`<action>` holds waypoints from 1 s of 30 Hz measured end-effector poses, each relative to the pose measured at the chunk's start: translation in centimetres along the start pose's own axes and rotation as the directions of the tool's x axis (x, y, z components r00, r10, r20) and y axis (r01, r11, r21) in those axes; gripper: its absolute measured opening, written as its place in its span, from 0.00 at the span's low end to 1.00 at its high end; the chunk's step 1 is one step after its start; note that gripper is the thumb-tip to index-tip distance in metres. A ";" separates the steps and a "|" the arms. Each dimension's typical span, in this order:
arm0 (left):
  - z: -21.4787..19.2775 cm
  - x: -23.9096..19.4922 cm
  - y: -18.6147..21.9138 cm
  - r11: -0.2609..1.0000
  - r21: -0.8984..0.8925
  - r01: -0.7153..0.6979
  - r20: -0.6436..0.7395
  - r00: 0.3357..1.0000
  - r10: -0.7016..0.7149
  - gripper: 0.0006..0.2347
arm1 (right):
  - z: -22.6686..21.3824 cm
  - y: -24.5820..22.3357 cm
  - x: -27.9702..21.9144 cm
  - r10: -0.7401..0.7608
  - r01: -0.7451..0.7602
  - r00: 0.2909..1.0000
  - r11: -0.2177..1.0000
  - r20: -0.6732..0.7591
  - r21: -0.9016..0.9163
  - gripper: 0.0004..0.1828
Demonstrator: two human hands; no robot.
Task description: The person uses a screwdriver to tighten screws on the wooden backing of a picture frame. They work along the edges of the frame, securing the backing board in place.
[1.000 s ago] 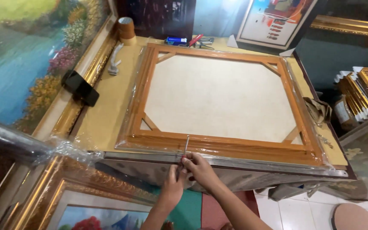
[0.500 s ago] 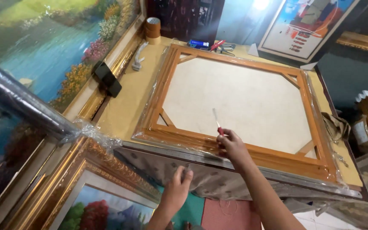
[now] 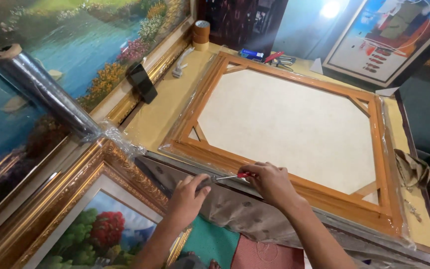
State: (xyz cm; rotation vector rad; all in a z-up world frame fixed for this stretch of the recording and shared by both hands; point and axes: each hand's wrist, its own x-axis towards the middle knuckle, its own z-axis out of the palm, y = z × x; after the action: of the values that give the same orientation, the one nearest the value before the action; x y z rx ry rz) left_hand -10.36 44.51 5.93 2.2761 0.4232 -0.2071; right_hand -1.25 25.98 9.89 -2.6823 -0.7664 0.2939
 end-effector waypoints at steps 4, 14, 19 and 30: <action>-1.0 -1.1 1.0 1.000 0.009 0.002 0.090 0.996 -0.003 0.14 | 0.0 -1.1 -0.1 -0.152 0.153 0.988 0.984 0.025 -0.086 0.10; 0.9 0.3 -1.4 0.809 -0.479 0.341 0.535 0.844 -0.039 0.15 | 2.2 -2.8 1.5 -0.552 0.554 0.831 0.809 0.070 -0.198 0.11; 3.7 3.2 -3.4 0.576 -0.780 0.246 0.279 0.960 -0.032 0.14 | 6.9 -5.3 1.8 -0.084 0.204 0.799 0.969 -0.596 0.136 0.26; 1.2 5.0 -4.7 0.957 -0.189 -0.220 0.312 0.910 0.271 0.16 | 9.4 -7.2 2.9 0.533 -0.503 0.799 0.340 0.278 0.794 0.16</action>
State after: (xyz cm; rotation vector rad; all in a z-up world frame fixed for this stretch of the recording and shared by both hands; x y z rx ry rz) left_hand -7.42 47.76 0.45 2.0691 -0.0288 -0.4118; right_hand -4.95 35.74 3.58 -1.8339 0.3067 0.5940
